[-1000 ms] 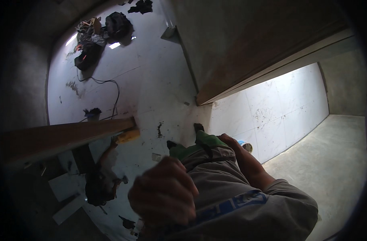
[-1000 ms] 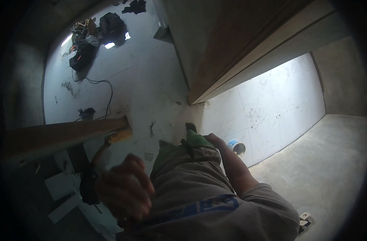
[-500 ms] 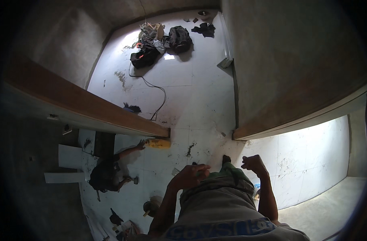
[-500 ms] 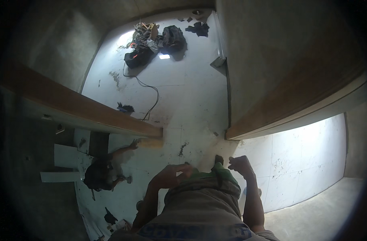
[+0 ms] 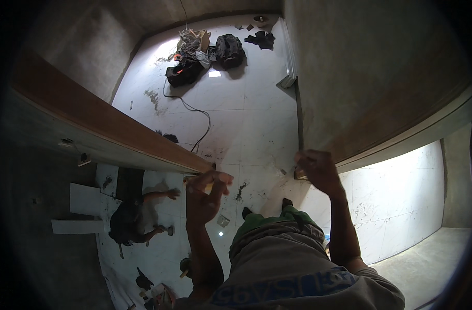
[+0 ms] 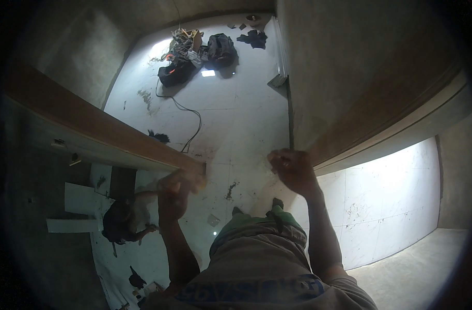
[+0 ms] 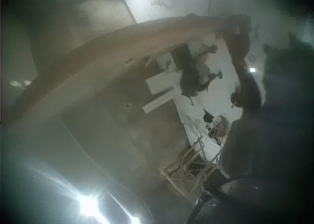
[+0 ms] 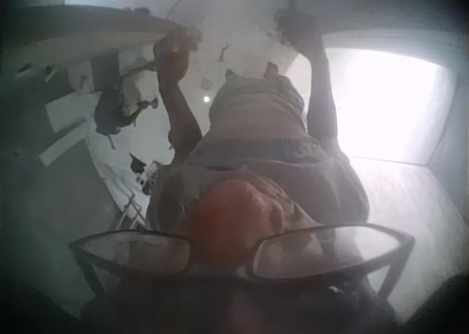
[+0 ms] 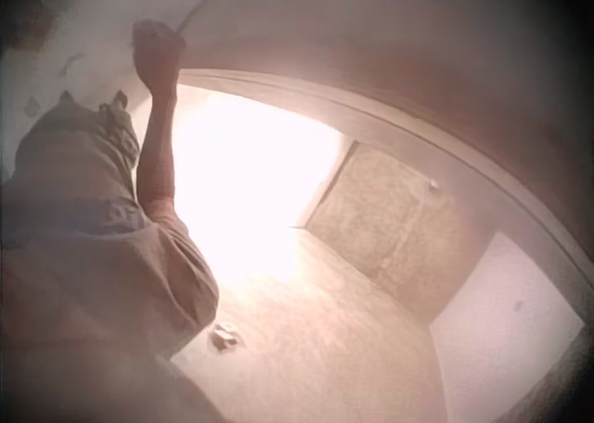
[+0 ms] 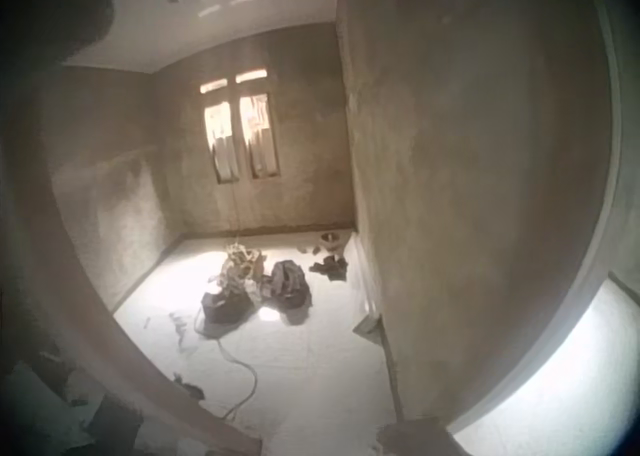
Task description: The person applies grout to the edges of floor tiles using a scraper, wipes excess material with a cloth, and assists another person in positioning a floor tile into place.
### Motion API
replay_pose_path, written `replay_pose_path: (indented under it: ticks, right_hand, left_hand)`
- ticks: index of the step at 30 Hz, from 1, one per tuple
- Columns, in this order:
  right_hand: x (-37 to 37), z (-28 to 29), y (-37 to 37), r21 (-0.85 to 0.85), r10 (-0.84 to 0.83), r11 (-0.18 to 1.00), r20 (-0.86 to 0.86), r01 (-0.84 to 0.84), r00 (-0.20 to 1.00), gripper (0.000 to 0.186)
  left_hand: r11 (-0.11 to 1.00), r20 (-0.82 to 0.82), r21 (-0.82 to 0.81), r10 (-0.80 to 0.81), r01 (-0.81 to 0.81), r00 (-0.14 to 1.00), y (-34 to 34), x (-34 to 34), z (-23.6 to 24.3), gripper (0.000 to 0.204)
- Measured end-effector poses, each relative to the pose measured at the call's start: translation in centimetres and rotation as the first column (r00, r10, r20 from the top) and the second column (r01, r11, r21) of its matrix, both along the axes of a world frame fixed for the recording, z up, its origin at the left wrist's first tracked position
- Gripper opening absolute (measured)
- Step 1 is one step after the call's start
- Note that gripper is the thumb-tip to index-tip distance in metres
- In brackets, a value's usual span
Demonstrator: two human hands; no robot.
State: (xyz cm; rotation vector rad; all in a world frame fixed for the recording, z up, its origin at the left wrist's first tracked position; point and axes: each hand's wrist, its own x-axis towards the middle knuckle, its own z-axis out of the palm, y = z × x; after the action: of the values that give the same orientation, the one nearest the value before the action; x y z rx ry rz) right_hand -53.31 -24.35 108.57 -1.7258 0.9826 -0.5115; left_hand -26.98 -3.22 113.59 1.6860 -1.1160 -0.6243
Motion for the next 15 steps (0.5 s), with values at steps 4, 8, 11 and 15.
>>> replay_pose_path:
  ticks: [4,8,11,15]
  right_hand:
    - [-1.9,-0.8,3.3,0.204,0.009,0.979,0.079,-0.025,0.997,0.02]
    - [-4.7,2.7,3.3,-0.079,-0.103,0.989,0.241,0.125,0.965,0.021]
    - [-6.2,10.9,2.8,-0.173,-0.097,0.966,0.443,0.191,0.891,0.024]
    - [-6.8,17.2,3.5,-0.404,0.16,0.901,0.648,0.158,0.744,0.022]
  left_hand:
    - [0.999,-0.09,-0.04,0.002,-0.006,0.996,1.4,-1.6,-0.6,0.025]
    - [0.935,0.129,-0.352,0.085,-0.035,0.988,2.3,-0.5,1.8,0.025]
    - [0.704,0.328,-0.707,0.244,0.066,0.913,2.0,0.3,7.1,0.038]
    - [0.573,0.481,-0.776,0.268,0.264,0.835,2.2,-2.3,13.2,0.035]
